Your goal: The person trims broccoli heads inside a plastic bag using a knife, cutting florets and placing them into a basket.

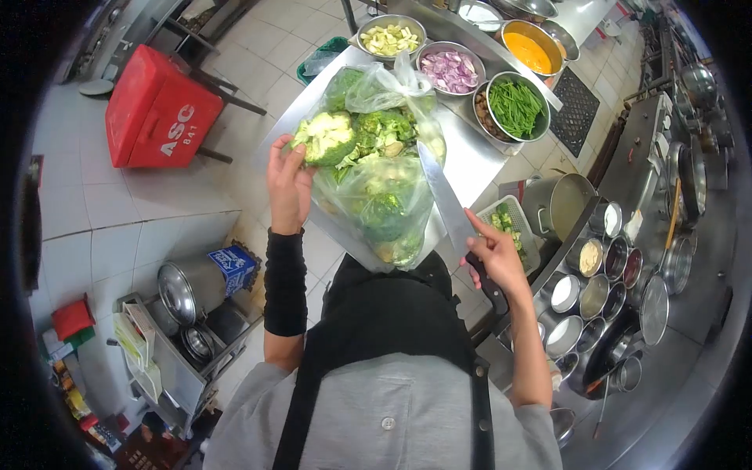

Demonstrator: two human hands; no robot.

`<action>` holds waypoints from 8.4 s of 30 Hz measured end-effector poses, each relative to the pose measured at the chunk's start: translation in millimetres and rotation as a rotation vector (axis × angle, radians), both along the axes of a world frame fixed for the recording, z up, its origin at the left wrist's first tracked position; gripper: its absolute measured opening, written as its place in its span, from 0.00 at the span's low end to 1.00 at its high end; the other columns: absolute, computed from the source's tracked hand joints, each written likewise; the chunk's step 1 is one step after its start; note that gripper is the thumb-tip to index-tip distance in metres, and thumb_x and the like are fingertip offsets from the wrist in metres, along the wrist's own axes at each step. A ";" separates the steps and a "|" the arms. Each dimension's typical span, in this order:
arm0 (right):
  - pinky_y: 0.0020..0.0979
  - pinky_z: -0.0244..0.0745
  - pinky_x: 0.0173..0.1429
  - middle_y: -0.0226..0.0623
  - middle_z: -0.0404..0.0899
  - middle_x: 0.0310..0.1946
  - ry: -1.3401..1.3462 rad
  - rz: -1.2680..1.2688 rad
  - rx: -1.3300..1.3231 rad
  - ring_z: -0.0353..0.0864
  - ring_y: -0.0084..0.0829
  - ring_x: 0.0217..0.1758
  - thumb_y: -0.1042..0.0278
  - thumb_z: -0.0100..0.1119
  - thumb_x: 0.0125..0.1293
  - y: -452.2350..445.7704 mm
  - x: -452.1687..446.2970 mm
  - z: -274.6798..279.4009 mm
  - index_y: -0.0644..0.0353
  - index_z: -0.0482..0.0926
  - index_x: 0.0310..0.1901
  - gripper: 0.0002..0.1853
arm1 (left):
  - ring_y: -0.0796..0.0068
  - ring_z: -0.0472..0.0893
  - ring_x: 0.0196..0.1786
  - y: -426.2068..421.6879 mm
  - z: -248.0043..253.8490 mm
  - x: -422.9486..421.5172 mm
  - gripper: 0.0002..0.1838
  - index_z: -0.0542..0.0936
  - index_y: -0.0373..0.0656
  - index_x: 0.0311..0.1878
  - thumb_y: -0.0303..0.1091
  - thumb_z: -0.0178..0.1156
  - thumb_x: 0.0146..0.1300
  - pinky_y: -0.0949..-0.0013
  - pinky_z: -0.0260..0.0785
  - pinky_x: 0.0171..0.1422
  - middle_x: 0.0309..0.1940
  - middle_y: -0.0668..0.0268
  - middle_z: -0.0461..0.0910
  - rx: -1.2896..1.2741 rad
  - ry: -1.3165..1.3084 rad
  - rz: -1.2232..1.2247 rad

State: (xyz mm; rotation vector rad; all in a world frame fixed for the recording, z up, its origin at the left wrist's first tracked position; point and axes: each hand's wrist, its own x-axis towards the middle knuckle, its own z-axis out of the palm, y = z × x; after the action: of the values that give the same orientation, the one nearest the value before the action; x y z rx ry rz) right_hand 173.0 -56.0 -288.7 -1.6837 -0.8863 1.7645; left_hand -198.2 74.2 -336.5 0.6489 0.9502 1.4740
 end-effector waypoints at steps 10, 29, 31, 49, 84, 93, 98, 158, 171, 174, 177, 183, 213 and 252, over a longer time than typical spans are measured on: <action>0.28 0.78 0.26 0.37 0.91 0.36 -0.210 -0.074 0.337 0.79 0.18 0.23 0.78 0.65 0.81 -15.9 -31.5 29.0 0.50 0.72 0.87 0.36 | 0.70 0.85 0.59 -1.2 0.2 -0.6 0.20 0.73 0.43 0.71 0.26 0.66 0.82 0.61 0.78 0.64 0.60 0.59 0.84 -0.100 0.080 -0.059; 0.37 0.75 0.39 0.56 0.76 0.28 -0.565 0.504 0.603 0.68 0.37 0.24 0.77 0.66 0.77 35.5 2.7 73.3 0.45 0.82 0.80 0.31 | 0.76 0.87 0.63 20.2 24.9 -20.6 0.22 0.84 0.27 0.74 0.32 0.64 0.86 0.70 0.79 0.71 0.64 0.58 0.88 -0.131 0.222 -0.319; 0.36 0.74 0.38 0.56 0.74 0.27 -0.634 0.354 0.649 0.67 0.34 0.24 0.77 0.65 0.78 35.0 4.9 63.9 0.45 0.82 0.80 0.31 | 0.76 0.86 0.63 18.6 24.8 -23.1 0.22 0.84 0.27 0.74 0.32 0.64 0.85 0.71 0.78 0.70 0.64 0.58 0.89 -0.154 0.202 -0.320; 0.51 0.81 0.43 0.54 0.84 0.31 -0.791 0.310 0.718 0.86 0.54 0.31 0.75 0.66 0.76 32.2 -37.5 15.9 0.40 0.77 0.84 0.36 | 0.59 0.89 0.62 -1.6 -8.0 19.0 0.27 0.82 0.39 0.71 0.40 0.76 0.76 0.58 0.82 0.67 0.66 0.47 0.86 0.242 1.351 0.008; 0.43 0.86 0.28 0.38 0.76 0.32 -1.122 0.731 0.883 0.87 0.39 0.28 0.80 0.63 0.67 4.1 -88.2 44.8 0.39 0.53 0.95 0.56 | 0.68 0.85 0.42 6.6 41.3 38.6 0.30 0.67 0.36 0.62 0.36 0.75 0.69 0.63 0.80 0.46 0.51 0.54 0.83 -0.159 0.807 -0.032; 0.50 0.88 0.34 0.49 0.86 0.36 -0.998 0.651 0.865 0.92 0.50 0.32 0.80 0.63 0.65 99.6 -105.3 4.3 0.41 0.58 0.93 0.54 | 0.70 0.87 0.51 -19.0 54.7 18.6 0.27 0.68 0.33 0.69 0.28 0.68 0.73 0.67 0.82 0.52 0.58 0.53 0.85 -0.155 0.573 -0.081; 0.52 0.87 0.35 0.51 0.84 0.38 -1.066 0.715 0.876 0.91 0.53 0.31 0.80 0.62 0.66 110.8 -97.1 3.2 0.43 0.63 0.91 0.50 | 0.63 0.85 0.63 -23.9 44.6 -16.4 0.26 0.68 0.36 0.73 0.26 0.64 0.76 0.55 0.81 0.67 0.65 0.52 0.83 -0.159 0.261 -0.082; 0.33 0.87 0.55 0.41 0.90 0.53 -0.215 -0.135 0.851 0.91 0.30 0.52 0.79 0.70 0.75 42.3 -70.3 41.0 0.60 0.84 0.73 0.26 | 0.60 0.84 0.69 -33.0 78.5 94.7 0.37 0.75 0.40 0.82 0.25 0.70 0.69 0.59 0.77 0.75 0.71 0.54 0.82 0.201 0.650 -0.693; 0.27 0.81 0.46 0.36 0.91 0.50 0.157 -0.166 0.668 0.87 0.20 0.42 0.76 0.74 0.77 67.1 -87.4 21.8 0.67 0.85 0.67 0.20 | 0.69 0.82 0.71 -23.1 91.8 68.6 0.33 0.76 0.37 0.81 0.31 0.73 0.77 0.64 0.76 0.75 0.72 0.56 0.83 0.188 0.630 -0.755; 0.25 0.79 0.47 0.35 0.89 0.47 0.172 -0.431 0.703 0.86 0.19 0.44 0.76 0.71 0.80 65.8 -95.9 9.7 0.68 0.83 0.65 0.16 | 0.74 0.85 0.63 -26.9 83.2 90.4 0.29 0.78 0.33 0.78 0.32 0.72 0.79 0.68 0.80 0.65 0.67 0.56 0.85 0.087 0.452 -0.666; 0.26 0.82 0.50 0.38 0.88 0.44 0.081 -0.823 0.798 0.87 0.22 0.44 0.78 0.68 0.83 74.7 -99.5 -2.1 0.68 0.76 0.67 0.17 | 0.71 0.88 0.58 -32.1 63.9 108.7 0.29 0.78 0.30 0.76 0.32 0.73 0.78 0.66 0.81 0.62 0.62 0.56 0.88 -0.035 0.355 -0.544; 0.29 0.85 0.52 0.40 0.88 0.47 0.115 -0.926 0.724 0.87 0.25 0.43 0.78 0.69 0.81 53.6 -45.7 -44.6 0.65 0.73 0.71 0.22 | 0.62 0.83 0.74 -36.4 49.3 95.8 0.35 0.65 0.32 0.88 0.25 0.61 0.82 0.57 0.80 0.75 0.75 0.51 0.80 -0.211 -0.264 -0.538; 0.41 0.85 0.54 0.45 0.86 0.44 -0.445 -0.041 0.994 0.90 0.45 0.48 0.81 0.66 0.75 43.5 -111.5 6.2 0.66 0.85 0.54 0.10 | 0.53 0.81 0.74 -34.1 43.7 45.2 0.37 0.60 0.37 0.86 0.23 0.63 0.80 0.40 0.73 0.82 0.74 0.47 0.78 -0.199 -0.016 -0.194; 0.48 0.79 0.41 0.43 0.82 0.34 -0.864 0.336 0.702 0.83 0.46 0.30 0.62 0.75 0.76 3.3 -45.5 95.9 0.41 0.90 0.71 0.23 | 0.65 0.82 0.66 12.2 39.4 -18.3 0.18 0.77 0.37 0.56 0.21 0.77 0.72 0.63 0.77 0.72 0.66 0.53 0.78 0.183 0.654 0.066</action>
State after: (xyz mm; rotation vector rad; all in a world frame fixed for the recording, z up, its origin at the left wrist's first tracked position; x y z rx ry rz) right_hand 127.5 -52.6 -192.8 -1.8149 -1.9659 0.6335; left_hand -216.5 86.4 -297.0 1.2915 1.3469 1.4383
